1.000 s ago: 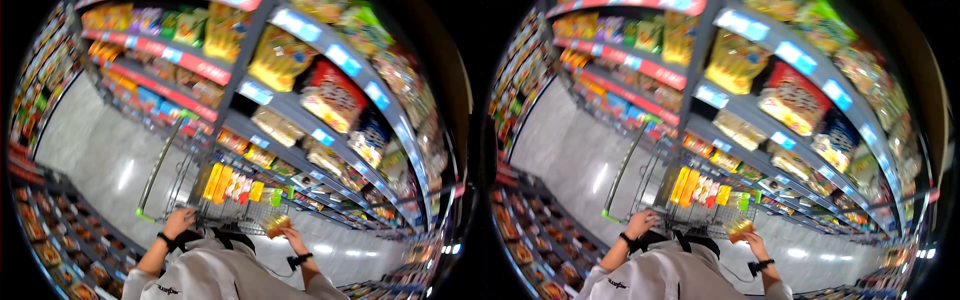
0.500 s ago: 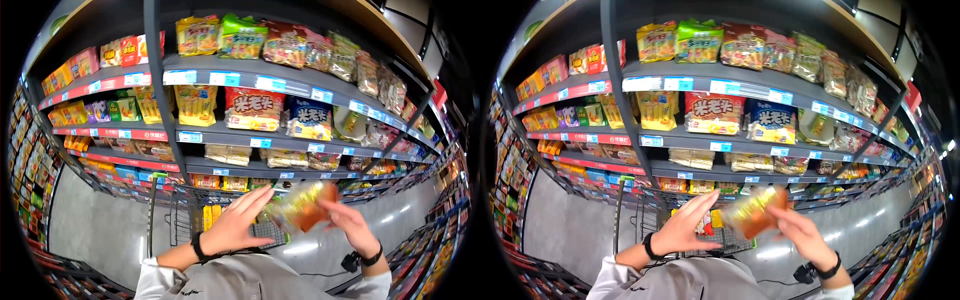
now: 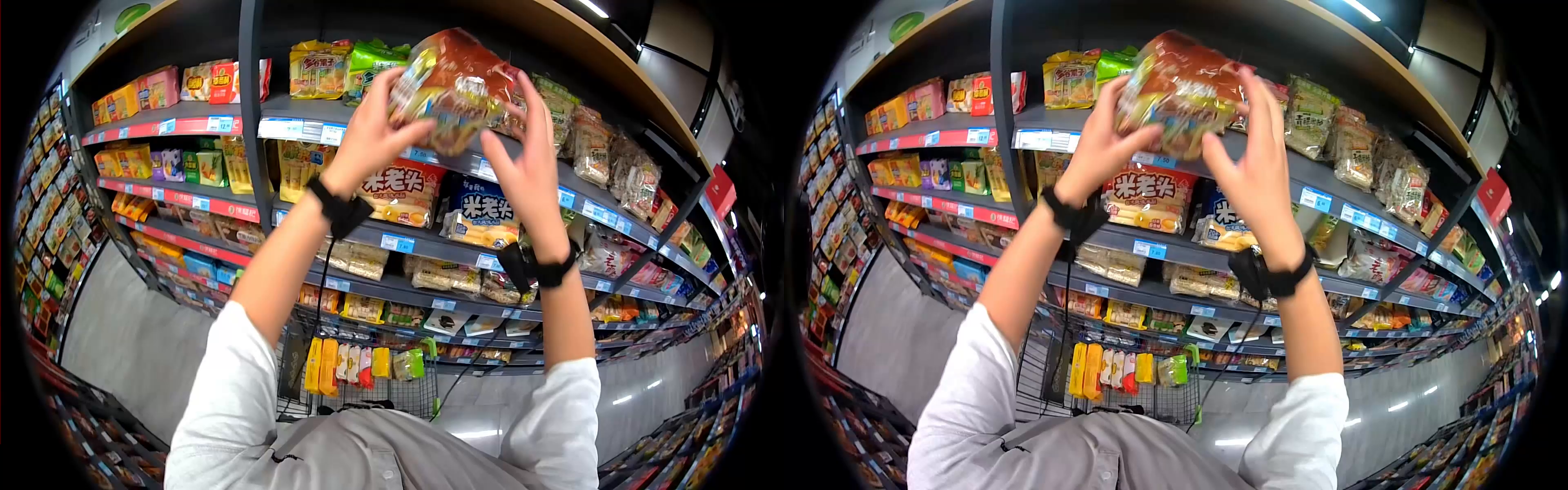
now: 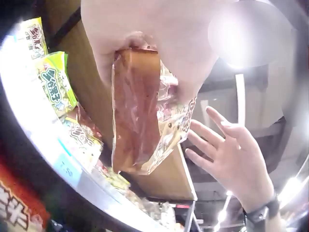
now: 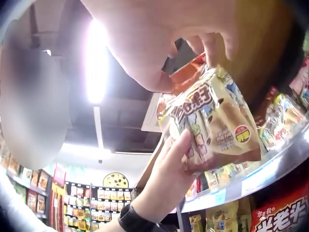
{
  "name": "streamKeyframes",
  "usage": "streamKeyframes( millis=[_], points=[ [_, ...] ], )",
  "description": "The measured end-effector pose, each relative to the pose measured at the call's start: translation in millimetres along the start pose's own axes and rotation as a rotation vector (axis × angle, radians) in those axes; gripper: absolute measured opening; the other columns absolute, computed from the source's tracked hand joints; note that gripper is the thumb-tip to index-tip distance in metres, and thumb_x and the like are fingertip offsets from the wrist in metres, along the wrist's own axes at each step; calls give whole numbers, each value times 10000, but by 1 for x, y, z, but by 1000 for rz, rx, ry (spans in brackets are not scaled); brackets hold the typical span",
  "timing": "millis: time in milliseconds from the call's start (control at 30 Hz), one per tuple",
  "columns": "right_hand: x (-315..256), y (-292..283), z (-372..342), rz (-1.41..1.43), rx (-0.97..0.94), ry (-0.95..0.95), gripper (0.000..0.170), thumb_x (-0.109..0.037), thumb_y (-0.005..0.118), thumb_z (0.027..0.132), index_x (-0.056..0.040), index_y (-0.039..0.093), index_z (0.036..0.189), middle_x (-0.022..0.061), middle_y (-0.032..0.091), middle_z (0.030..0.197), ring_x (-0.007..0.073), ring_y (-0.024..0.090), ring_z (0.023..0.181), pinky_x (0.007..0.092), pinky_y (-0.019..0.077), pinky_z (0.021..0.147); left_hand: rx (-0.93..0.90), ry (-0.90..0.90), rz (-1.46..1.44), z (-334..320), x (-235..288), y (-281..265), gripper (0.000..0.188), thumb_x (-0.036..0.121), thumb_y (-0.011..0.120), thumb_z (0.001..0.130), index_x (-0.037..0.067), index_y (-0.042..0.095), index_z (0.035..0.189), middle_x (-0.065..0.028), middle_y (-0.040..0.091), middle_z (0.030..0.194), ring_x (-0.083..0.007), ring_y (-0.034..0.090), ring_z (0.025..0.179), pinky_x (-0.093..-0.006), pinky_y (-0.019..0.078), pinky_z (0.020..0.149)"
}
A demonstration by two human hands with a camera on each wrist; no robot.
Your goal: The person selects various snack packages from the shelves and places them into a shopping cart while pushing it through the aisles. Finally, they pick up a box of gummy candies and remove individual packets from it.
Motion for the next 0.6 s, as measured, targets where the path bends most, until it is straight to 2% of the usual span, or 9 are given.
streamKeyframes(
  millis=[33,100,167,233,300,367,400,567,600],
  points=[
    [22,3,5,-249,113,-85,797,-216,684,846,-40,282,1511,256,335,1493,395,443,1324,446,389,1084,-5,61,132,15,-2,4,692,175,742,877,-7,324,1398,-163,593,1218,-205,617,1082,-330,518,934],
    [78,13,12,-265,244,68,842,-271,702,852,-37,245,1519,285,377,1466,426,435,1330,445,370,1097,25,33,66,39,-28,14,681,246,692,926,-11,294,1415,-154,614,1188,-194,616,1079,-325,511,908],
    [138,42,16,29,121,223,777,-320,704,861,-12,333,1470,296,516,1351,430,522,1249,426,419,1047,-43,-134,-133,51,-42,29,746,355,689,912,-37,289,1406,-243,596,1240,-293,626,1115,-377,494,941],
    [167,65,16,22,-190,389,646,-347,694,873,-6,459,1369,279,642,1167,430,608,1120,424,478,960,-124,-111,297,58,-66,39,807,473,627,927,-45,267,1430,-293,586,1260,-393,593,1173,-413,473,974],
    [174,66,15,-35,-115,313,530,-345,683,877,-10,539,1262,262,682,1051,437,645,1004,460,513,873,-174,-132,469,63,-82,41,752,518,609,921,-54,415,1370,-282,628,1191,-409,614,1120,-423,491,942],
    [177,66,7,-224,-78,297,479,-348,664,887,-37,558,1235,267,686,1000,452,647,954,496,519,833,-380,-320,733,59,-106,47,689,572,586,906,-57,615,1186,-253,676,1093,-396,651,1026,-440,510,891],
    [186,70,1,-292,-110,286,433,-370,646,893,-46,589,1175,266,688,946,457,652,910,523,520,793,-331,-232,802,59,-122,49,678,618,557,897,-37,710,987,-233,702,974,-396,666,937,-457,522,845],
    [198,80,-5,-496,-177,268,402,-428,560,925,-47,652,1011,257,689,900,435,670,880,524,536,772,-203,-153,867,56,-133,47,496,494,597,916,13,719,921,-214,695,877,-391,669,843,-456,533,770],
    [205,82,-2,-545,-222,209,438,-451,537,940,-45,661,1046,249,689,919,437,661,881,507,533,763,-190,-158,878,51,-127,46,567,533,542,915,-3,722,882,-236,695,867,-394,677,840,-452,535,774]
  ],
)
Point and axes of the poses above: each hand's wrist, its own z-axis towards the middle knuckle, its own y-axis out of the palm, x = y × z, the point moved 8 cm from there along z, towards the middle knuckle
